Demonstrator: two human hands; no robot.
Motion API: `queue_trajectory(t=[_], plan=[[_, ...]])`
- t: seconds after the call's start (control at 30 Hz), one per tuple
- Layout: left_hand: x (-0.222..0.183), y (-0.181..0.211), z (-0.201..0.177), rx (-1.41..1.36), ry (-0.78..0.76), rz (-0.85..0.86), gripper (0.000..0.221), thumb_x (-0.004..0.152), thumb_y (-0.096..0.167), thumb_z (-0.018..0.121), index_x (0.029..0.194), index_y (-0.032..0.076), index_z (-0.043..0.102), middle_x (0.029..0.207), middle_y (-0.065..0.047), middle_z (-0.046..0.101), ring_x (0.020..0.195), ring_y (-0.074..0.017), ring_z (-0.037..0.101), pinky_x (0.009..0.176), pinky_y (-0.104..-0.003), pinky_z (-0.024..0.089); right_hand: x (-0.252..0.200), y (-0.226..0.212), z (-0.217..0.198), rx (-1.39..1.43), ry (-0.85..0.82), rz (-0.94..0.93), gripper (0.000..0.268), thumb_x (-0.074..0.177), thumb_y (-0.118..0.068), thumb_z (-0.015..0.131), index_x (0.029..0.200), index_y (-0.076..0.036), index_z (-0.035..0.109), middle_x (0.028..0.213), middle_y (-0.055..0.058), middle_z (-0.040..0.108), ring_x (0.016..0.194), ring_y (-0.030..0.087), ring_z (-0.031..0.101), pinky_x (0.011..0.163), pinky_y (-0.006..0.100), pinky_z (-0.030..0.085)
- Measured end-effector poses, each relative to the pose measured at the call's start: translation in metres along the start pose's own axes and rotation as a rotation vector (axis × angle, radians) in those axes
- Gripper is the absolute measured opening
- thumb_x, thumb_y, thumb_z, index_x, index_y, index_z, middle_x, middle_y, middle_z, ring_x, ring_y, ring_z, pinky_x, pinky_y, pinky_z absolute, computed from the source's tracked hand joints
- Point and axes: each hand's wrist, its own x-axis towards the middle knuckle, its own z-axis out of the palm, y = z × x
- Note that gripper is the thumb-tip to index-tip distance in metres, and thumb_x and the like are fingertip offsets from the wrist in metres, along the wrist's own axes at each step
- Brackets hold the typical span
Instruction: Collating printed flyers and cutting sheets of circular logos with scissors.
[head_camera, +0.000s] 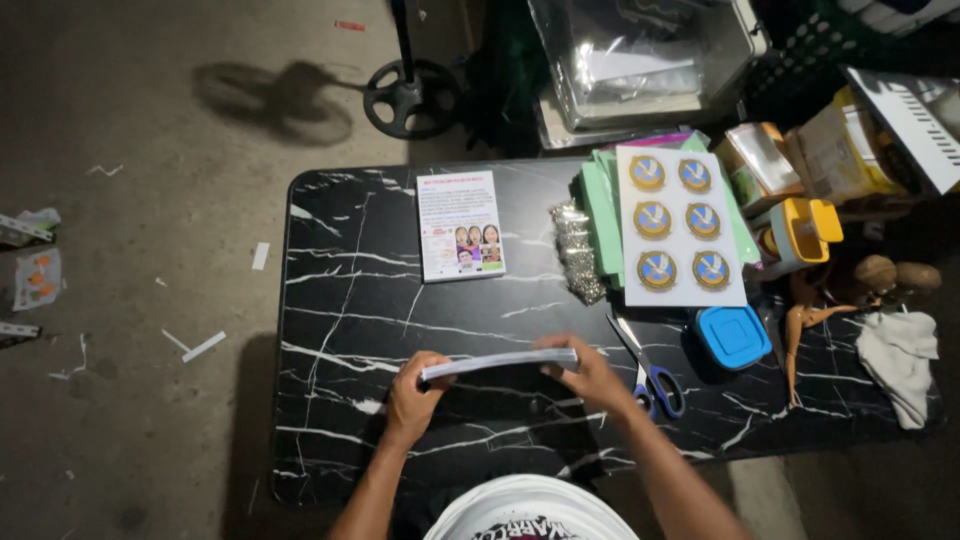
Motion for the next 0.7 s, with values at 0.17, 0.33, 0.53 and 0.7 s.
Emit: queue_trajectory(t=[0.17, 0.33, 0.53, 0.7], plan=[[0.001, 0.003, 0.0, 0.085, 0.006, 0.008, 0.021, 0.079, 0.004, 0.079, 0.098, 0.006, 0.069, 0.099, -0.008, 0.072, 0.096, -0.0295, 0.068, 0.086, -0.038, 0.051, 0.02, -0.139, -0.013, -0.429, -0.062, -0.176, 0.087, 0.068, -0.029, 0.09, 0.141, -0.006, 0.05, 0.144, 0.016, 0.056, 0.135, 0.032, 0.05, 0.112, 0.044, 0.038], [0.002, 0.002, 0.003, 0.101, 0.031, 0.056, 0.023, 0.078, 0.004, 0.078, 0.099, 0.007, 0.069, 0.1, -0.007, 0.072, 0.097, -0.0291, 0.067, 0.088, -0.039, 0.05, 0.04, -0.174, 0.047, -0.715, -0.306, -0.243, 0.09, 0.069, -0.035, 0.088, 0.146, -0.012, 0.047, 0.143, 0.014, 0.056, 0.133, 0.036, 0.052, 0.113, 0.043, 0.042], [-0.009, -0.014, 0.004, 0.17, 0.066, 0.119, 0.022, 0.08, 0.004, 0.077, 0.099, 0.012, 0.07, 0.102, -0.005, 0.074, 0.099, -0.0279, 0.067, 0.092, -0.04, 0.048, 0.052, -0.12, 0.081, -1.154, -0.412, -0.047, 0.021, 0.106, -0.027, 0.059, 0.122, -0.014, 0.064, 0.101, 0.01, 0.074, 0.094, 0.032, 0.072, 0.076, 0.046, 0.057], [-0.002, 0.037, -0.009, -0.062, 0.352, 0.084, 0.064, 0.078, 0.015, 0.082, 0.131, -0.001, 0.05, 0.122, -0.012, 0.06, 0.113, -0.026, 0.059, 0.099, -0.04, 0.045, 0.033, -0.176, 0.046, -0.477, -0.281, 0.325, 0.03, 0.092, -0.014, 0.061, 0.119, -0.02, 0.074, 0.08, 0.007, 0.074, 0.069, 0.023, 0.071, 0.063, 0.037, 0.056]])
